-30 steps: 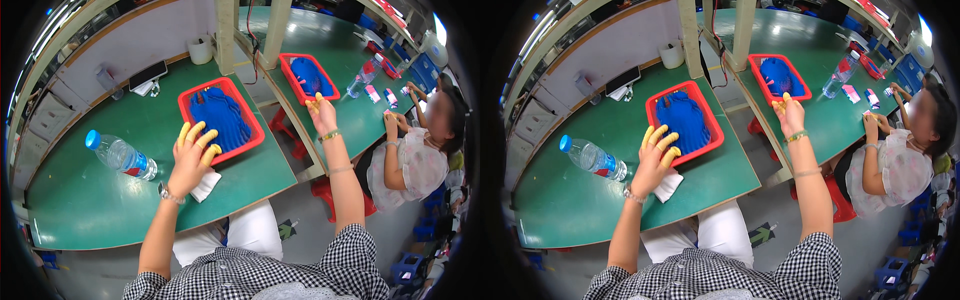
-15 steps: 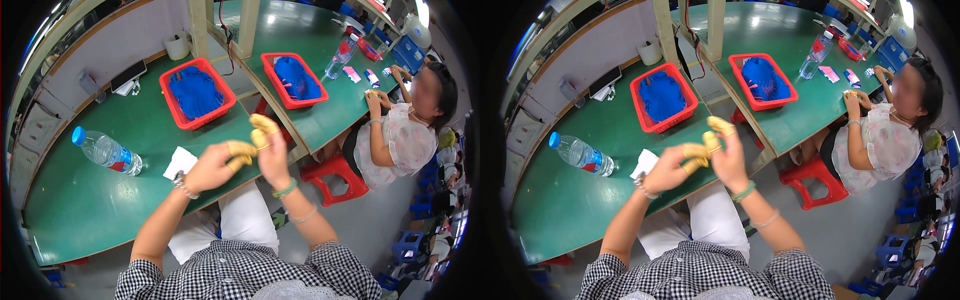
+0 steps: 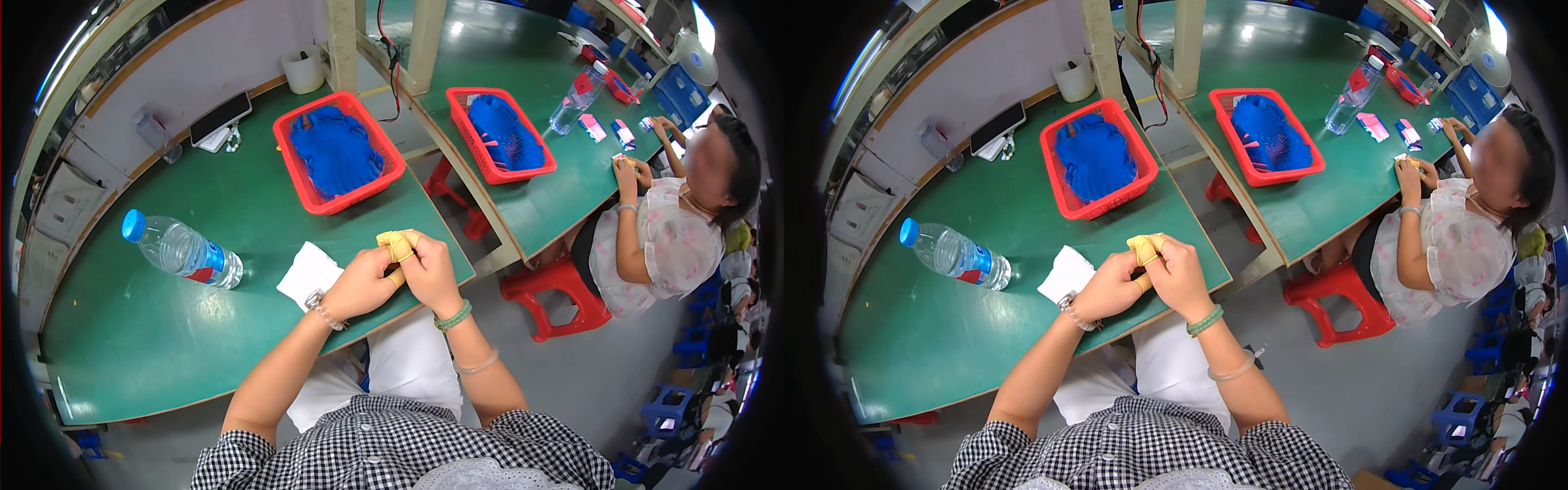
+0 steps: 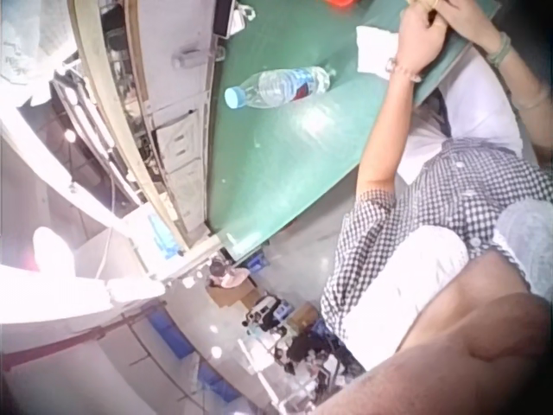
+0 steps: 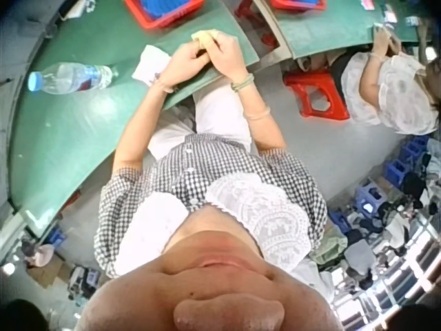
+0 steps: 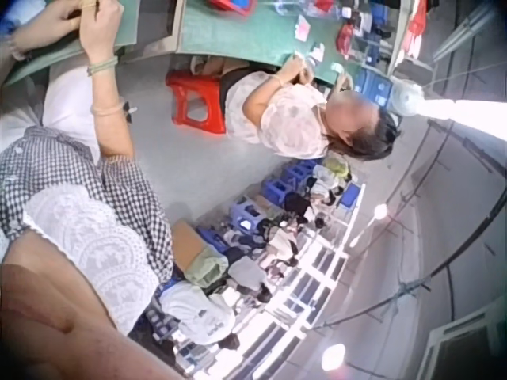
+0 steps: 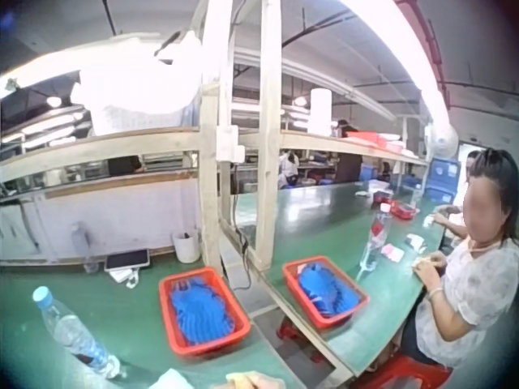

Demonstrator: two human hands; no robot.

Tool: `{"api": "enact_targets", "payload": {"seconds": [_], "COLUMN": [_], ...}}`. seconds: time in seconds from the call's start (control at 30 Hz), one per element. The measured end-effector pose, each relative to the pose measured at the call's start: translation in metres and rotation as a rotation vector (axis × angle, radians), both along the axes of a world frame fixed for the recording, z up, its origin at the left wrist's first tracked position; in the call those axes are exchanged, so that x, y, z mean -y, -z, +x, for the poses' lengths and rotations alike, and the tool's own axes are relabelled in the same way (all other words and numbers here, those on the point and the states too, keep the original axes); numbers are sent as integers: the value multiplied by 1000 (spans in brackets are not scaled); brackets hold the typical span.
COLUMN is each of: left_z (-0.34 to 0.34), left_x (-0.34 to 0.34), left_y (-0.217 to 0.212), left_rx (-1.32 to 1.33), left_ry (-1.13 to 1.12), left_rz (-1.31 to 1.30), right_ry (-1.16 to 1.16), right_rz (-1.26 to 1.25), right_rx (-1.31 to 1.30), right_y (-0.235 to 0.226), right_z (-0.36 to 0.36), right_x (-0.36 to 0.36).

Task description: The person wipes small pink and blue components clean with a cloth and liquid from a water bottle.

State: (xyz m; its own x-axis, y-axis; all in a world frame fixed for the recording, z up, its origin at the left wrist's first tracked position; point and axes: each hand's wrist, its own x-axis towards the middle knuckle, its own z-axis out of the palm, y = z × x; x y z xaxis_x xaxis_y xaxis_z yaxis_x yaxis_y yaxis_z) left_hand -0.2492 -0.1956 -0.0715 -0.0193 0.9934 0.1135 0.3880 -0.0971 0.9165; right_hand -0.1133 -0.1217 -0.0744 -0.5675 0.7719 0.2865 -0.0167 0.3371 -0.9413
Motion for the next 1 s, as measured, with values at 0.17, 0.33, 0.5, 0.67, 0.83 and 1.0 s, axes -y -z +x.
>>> {"api": "enact_targets", "payload": {"seconds": [0.17, 0.33, 0.5, 0.67, 0.83, 1.0], "left_z": [0, 2, 9, 5, 4, 3], "left_x": [2, 4, -4, 0, 0, -2], "left_y": [-11, -19, -19, -26, -24, -21], "left_rx": [15, 249, 191, 211, 148, 179], "left_ry": [26, 57, 94, 71, 69, 73], "left_rz": [-79, -152, -156, -186, -158, -171], "right_ry": [70, 478, 783, 731, 740, 739], "right_rz": [28, 572, 665, 547, 451, 443], "right_rx": [-93, -6, 897, 982, 938, 935], "right_y": [-4, -75, -73, -60, -57, -55], "right_z": [-1, 31, 44, 31, 33, 33], "right_x": [1, -118, -259, -255, -258, -260]}}
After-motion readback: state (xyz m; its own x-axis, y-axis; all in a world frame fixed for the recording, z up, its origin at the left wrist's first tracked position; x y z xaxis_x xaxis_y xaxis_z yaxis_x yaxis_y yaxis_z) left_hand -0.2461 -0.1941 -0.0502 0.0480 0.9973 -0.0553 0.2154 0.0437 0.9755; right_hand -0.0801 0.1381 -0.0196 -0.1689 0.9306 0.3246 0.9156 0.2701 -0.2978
